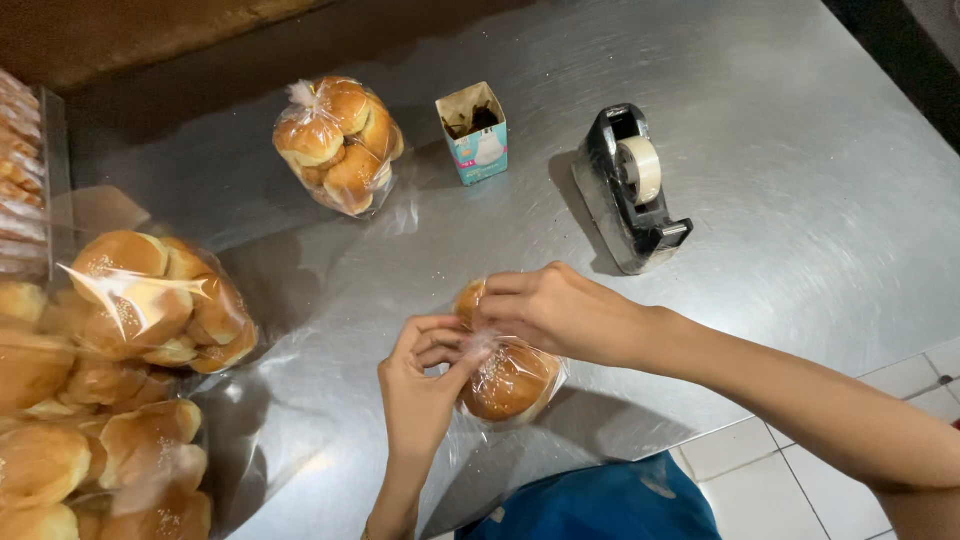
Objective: The person places buns into a plastic bag, twists the bag opening to close it, and then seals it with tape from a dispenser.
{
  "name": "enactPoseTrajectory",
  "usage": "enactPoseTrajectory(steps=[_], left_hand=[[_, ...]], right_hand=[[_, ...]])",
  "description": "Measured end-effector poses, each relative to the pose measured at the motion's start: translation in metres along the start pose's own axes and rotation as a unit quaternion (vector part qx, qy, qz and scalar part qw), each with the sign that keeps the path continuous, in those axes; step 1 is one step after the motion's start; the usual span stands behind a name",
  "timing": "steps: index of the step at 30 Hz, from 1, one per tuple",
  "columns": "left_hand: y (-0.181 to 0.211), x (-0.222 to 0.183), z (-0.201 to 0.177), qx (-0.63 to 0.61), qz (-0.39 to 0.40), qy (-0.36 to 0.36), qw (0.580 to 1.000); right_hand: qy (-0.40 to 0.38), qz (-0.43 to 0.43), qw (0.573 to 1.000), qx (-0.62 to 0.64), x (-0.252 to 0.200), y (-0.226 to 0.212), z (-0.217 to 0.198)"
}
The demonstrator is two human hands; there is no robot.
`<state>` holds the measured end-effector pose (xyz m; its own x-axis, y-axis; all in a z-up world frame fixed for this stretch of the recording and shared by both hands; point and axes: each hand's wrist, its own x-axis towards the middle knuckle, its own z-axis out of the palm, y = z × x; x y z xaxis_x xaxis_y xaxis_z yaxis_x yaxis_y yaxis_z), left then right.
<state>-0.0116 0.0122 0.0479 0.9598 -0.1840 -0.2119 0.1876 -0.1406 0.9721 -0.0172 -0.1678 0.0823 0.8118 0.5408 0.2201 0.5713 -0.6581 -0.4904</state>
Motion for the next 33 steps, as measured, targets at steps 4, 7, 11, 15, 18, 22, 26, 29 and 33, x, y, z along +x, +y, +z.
enactPoseTrajectory(steps=[4,7,11,15,18,22,26,29,33], left_hand=[[-0.011,0.006,-0.001,0.053,0.175,-0.022,0.983],[-0.016,0.01,-0.004,0.101,0.287,-0.042,0.952],[-0.02,0.017,-0.004,0.143,0.355,-0.042,0.923],[-0.009,0.013,0.004,0.098,0.349,-0.066,0.93],[-0.011,0.013,0.007,0.085,0.357,-0.054,0.929],[-0.013,0.017,0.008,0.082,0.351,-0.053,0.931],[-0.017,0.02,0.013,0.051,0.359,-0.028,0.932],[-0.007,0.016,0.01,0.028,0.37,0.03,0.928],[-0.012,0.015,0.002,0.083,0.39,0.104,0.911]], right_hand=[[0.004,0.011,1.0,0.018,-0.002,0.0,-0.001],[0.015,0.005,1.0,0.026,-0.003,-0.003,0.0],[0.045,0.023,0.997,0.053,-0.003,-0.01,-0.001],[0.074,0.035,0.993,0.088,-0.007,-0.011,0.003],[0.1,0.04,0.989,0.106,-0.008,-0.013,0.004],[0.135,0.041,0.981,0.135,-0.007,-0.013,0.004],[0.185,0.052,0.977,0.091,-0.005,-0.006,0.003],[0.246,0.107,0.958,0.097,-0.01,-0.013,-0.013],[0.239,0.175,0.947,0.121,-0.036,0.009,-0.011]])
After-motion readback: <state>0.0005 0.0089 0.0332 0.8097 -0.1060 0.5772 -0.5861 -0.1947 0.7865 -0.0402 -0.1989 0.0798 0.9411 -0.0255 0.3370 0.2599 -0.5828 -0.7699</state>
